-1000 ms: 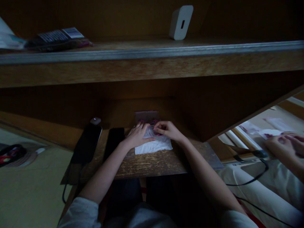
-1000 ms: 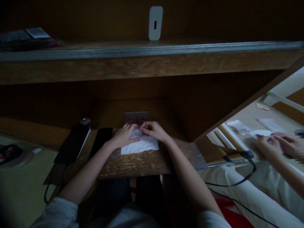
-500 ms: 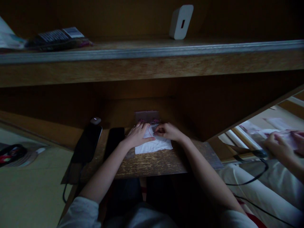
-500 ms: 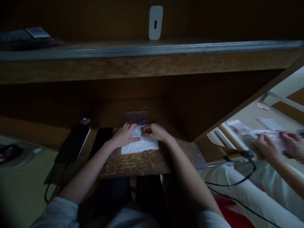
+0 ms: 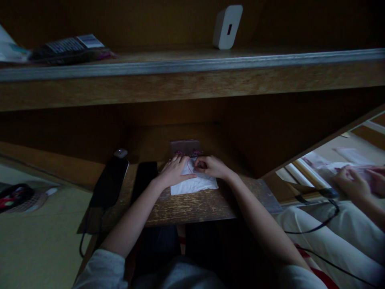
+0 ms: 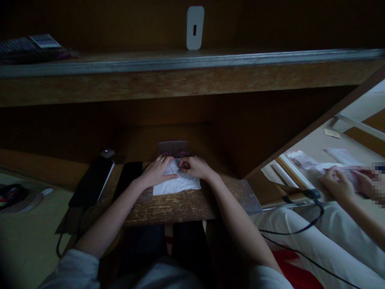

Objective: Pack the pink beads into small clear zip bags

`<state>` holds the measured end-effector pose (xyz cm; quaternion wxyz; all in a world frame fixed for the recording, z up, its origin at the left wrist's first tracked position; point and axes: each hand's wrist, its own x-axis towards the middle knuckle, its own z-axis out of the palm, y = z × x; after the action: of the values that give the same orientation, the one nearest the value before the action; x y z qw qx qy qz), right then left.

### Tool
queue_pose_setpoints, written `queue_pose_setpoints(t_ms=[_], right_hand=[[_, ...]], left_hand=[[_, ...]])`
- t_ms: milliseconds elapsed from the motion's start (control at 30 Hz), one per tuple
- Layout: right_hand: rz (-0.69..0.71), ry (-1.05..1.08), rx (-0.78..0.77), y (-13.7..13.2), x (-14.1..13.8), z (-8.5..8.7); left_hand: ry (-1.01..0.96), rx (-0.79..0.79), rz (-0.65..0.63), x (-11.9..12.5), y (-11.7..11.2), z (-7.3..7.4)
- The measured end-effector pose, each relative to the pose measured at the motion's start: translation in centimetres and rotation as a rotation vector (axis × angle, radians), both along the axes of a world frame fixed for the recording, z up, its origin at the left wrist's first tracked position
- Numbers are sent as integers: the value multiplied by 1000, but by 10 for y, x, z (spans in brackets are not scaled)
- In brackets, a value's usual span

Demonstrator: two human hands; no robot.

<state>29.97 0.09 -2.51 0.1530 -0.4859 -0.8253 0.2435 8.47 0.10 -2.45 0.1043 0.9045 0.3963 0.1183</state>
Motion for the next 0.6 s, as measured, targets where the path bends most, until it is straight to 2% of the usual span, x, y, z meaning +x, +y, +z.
queue_pose_setpoints(t_ms=[600], right_hand=[[3,-69,39,-3,-6,3]], left_hand=[[-11,-7,-8,0,0,1]])
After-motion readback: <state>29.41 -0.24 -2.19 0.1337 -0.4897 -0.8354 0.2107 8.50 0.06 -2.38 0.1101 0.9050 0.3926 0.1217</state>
